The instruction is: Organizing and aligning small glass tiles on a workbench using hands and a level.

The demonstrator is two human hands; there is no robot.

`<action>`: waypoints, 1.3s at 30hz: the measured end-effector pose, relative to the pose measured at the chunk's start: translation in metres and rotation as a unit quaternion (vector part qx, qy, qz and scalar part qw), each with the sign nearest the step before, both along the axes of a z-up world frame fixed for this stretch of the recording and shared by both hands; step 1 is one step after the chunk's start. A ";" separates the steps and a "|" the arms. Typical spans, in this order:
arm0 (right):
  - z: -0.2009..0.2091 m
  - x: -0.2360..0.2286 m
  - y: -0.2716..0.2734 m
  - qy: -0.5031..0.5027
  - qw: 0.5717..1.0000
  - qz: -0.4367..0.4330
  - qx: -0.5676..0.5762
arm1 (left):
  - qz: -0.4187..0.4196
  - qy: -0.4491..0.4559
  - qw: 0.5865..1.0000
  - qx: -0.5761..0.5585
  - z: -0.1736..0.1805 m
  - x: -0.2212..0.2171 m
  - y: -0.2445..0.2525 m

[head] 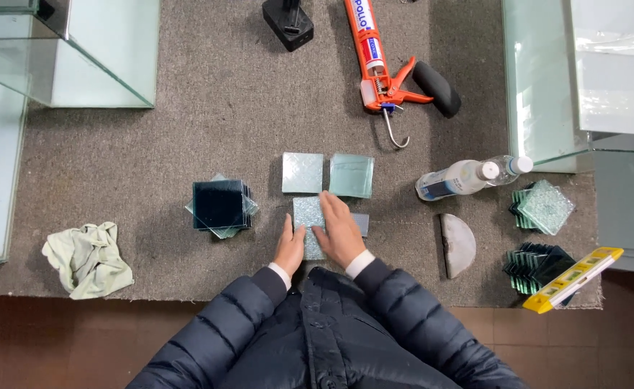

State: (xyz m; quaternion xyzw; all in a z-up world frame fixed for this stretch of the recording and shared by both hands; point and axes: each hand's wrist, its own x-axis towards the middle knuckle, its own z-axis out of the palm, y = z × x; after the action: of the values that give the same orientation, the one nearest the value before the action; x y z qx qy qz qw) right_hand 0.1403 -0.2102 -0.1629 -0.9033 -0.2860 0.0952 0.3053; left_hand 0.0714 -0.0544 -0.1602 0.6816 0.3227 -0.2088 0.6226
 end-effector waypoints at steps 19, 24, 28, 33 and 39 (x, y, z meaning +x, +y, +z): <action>-0.028 0.041 0.013 -0.077 0.972 0.126 -0.184 | -0.297 -0.086 0.923 0.227 0.039 -0.023 0.010; -0.029 0.045 0.015 -0.063 0.976 0.114 -0.175 | -0.342 -0.136 0.872 0.322 0.031 -0.016 0.008; -0.035 0.042 0.014 -0.087 0.979 0.105 -0.153 | -0.351 -0.155 0.854 0.352 0.012 -0.017 0.011; 0.001 0.028 0.007 -0.112 0.986 0.074 -0.096 | -0.339 -0.170 0.844 0.379 0.003 -0.020 0.014; 0.066 -0.015 -0.051 -0.028 0.999 -0.025 -0.004 | -0.302 -0.193 0.837 0.413 0.007 -0.044 0.029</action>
State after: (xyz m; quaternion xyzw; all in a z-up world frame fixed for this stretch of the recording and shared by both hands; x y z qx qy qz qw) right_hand 0.1254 -0.2612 -0.0966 -0.9137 -0.2713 0.0636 0.2959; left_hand 0.0275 -0.0259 -0.1530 0.9656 0.0303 -0.0984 0.2389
